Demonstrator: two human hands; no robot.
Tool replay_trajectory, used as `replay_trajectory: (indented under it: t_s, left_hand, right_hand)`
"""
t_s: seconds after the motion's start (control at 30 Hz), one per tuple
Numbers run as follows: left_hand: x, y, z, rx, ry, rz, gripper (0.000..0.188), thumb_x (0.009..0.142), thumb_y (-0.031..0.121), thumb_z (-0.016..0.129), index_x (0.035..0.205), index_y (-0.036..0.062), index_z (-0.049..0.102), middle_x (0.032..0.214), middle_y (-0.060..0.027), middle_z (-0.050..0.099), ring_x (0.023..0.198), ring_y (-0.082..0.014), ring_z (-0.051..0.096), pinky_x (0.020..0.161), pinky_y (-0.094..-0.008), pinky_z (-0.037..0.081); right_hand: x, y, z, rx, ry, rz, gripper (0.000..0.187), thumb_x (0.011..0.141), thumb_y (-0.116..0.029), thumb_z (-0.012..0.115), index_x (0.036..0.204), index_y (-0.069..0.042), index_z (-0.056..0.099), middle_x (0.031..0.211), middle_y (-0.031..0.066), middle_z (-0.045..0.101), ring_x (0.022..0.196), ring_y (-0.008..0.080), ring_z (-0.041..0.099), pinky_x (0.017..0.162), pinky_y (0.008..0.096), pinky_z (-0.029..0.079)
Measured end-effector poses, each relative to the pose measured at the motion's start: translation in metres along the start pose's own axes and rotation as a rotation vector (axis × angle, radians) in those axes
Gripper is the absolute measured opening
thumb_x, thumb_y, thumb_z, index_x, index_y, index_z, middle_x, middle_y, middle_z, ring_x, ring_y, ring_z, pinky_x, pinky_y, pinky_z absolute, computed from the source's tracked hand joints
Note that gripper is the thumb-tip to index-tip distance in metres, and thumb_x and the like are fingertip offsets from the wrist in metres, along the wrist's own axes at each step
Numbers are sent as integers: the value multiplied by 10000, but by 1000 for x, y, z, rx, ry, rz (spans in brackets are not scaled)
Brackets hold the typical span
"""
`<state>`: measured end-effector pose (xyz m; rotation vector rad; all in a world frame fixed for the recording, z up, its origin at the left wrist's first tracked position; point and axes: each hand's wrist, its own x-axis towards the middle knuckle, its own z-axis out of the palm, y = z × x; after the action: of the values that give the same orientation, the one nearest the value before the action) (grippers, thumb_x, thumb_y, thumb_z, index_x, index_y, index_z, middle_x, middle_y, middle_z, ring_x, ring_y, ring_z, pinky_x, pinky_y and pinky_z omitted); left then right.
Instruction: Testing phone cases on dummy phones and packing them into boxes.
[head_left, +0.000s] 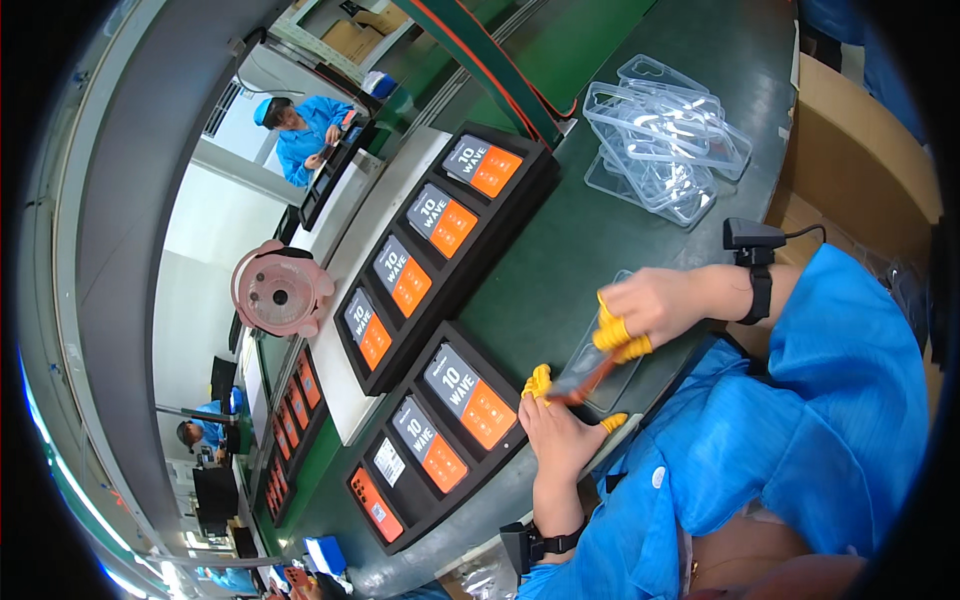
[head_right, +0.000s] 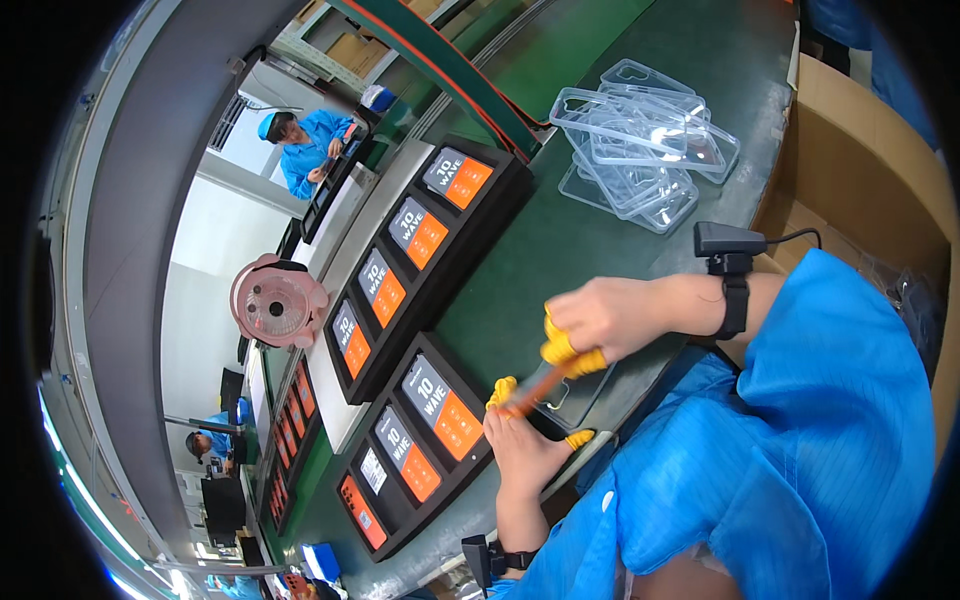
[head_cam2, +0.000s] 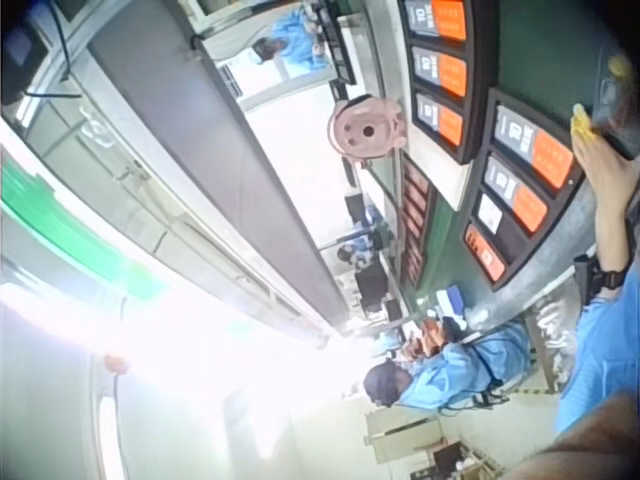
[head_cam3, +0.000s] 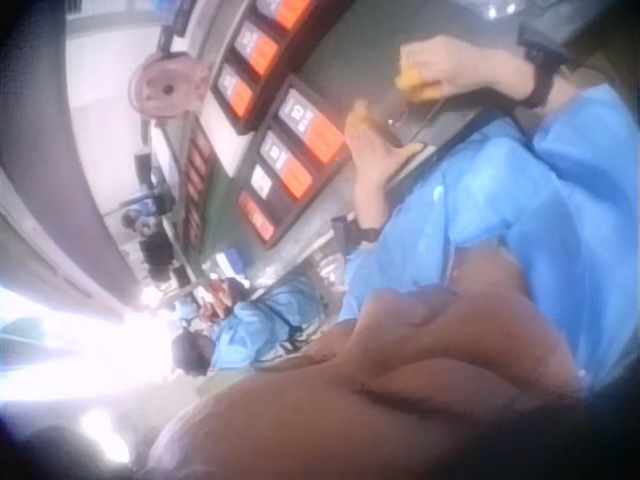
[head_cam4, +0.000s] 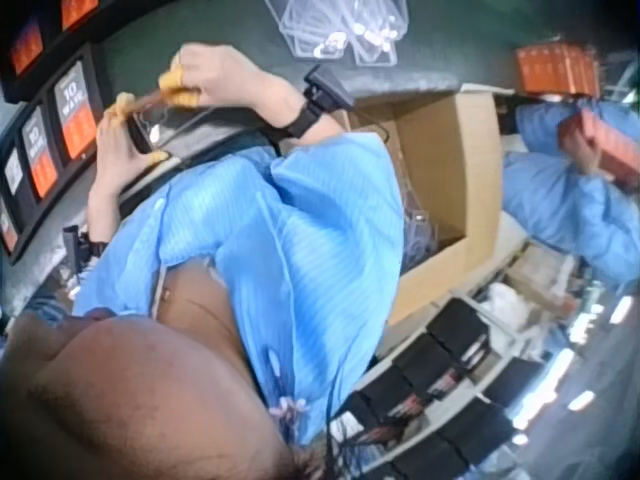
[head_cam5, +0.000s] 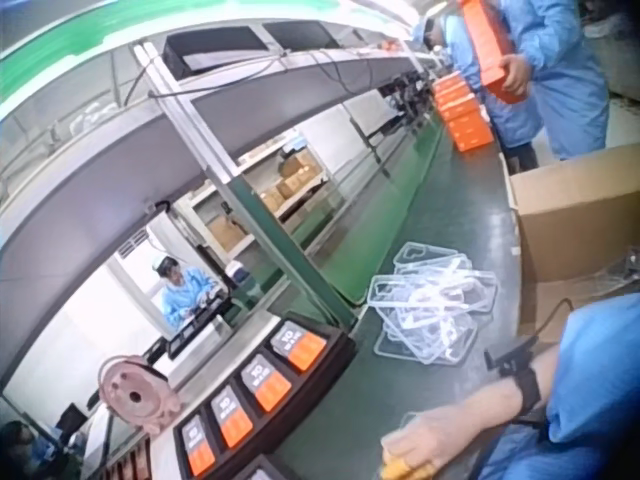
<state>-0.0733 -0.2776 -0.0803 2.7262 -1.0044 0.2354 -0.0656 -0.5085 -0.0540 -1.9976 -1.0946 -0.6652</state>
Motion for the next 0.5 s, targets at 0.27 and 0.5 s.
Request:
replay_trajectory:
  t_s: [0.27,0.5]
  left_hand:
    - [1,5,5,-261,191,-133,725,451,241,781,1060,22,454,964,-122,480,895,-265,456,831,-365,331]
    - [-11,-11,-13,-501,332,-65,767,479,150,773,1130,5,393,1115,-119,422,1011,-223,431,848,-326,352]
  right_hand:
    - [-13,20,10,-25,-369,226,781,492,-351,762,1105,5,435,1066,155,438,1020,294,395,868,359,335]
    - [10,23,17,-134,-476,204,897,445,-480,738,1116,8,396,1051,163,430,1031,287,385,897,431,272]
